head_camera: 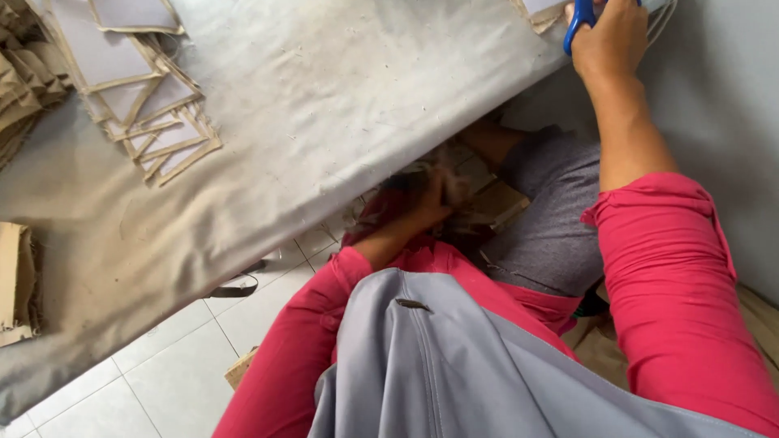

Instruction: Trimming excess material from the edges of fabric pieces using scissors.

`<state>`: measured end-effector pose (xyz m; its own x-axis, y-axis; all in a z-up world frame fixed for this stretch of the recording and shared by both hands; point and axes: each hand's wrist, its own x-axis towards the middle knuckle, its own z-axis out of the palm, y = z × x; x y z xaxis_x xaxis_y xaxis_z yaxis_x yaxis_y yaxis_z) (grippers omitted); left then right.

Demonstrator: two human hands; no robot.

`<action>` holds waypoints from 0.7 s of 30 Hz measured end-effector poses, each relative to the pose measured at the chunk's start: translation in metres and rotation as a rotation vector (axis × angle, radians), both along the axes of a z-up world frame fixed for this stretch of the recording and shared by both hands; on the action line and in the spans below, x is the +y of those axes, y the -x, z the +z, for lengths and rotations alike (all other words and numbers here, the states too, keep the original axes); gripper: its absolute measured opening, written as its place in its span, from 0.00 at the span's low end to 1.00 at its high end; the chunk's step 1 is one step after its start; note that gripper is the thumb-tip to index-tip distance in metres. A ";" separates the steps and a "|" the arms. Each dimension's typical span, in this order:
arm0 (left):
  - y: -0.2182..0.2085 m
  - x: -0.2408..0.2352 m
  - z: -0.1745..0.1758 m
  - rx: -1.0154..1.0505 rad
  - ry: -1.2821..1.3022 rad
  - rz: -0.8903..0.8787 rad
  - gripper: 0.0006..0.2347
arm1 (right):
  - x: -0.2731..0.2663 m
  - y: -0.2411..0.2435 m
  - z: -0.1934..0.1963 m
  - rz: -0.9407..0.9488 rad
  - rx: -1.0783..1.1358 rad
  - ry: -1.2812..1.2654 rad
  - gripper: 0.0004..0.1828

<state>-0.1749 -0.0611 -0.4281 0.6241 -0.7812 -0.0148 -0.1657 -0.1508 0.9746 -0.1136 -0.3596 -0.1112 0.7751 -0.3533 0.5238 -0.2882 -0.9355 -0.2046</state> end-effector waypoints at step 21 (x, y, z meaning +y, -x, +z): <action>-0.006 0.147 0.192 -0.171 -0.688 0.197 0.24 | -0.017 -0.003 -0.002 0.127 -0.018 0.014 0.16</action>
<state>-0.1687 0.0855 -0.2363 0.7893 -0.5035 -0.3515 -0.2136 -0.7618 0.6116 -0.1106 -0.3765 -0.1132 0.8037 -0.2459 0.5419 -0.1639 -0.9669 -0.1957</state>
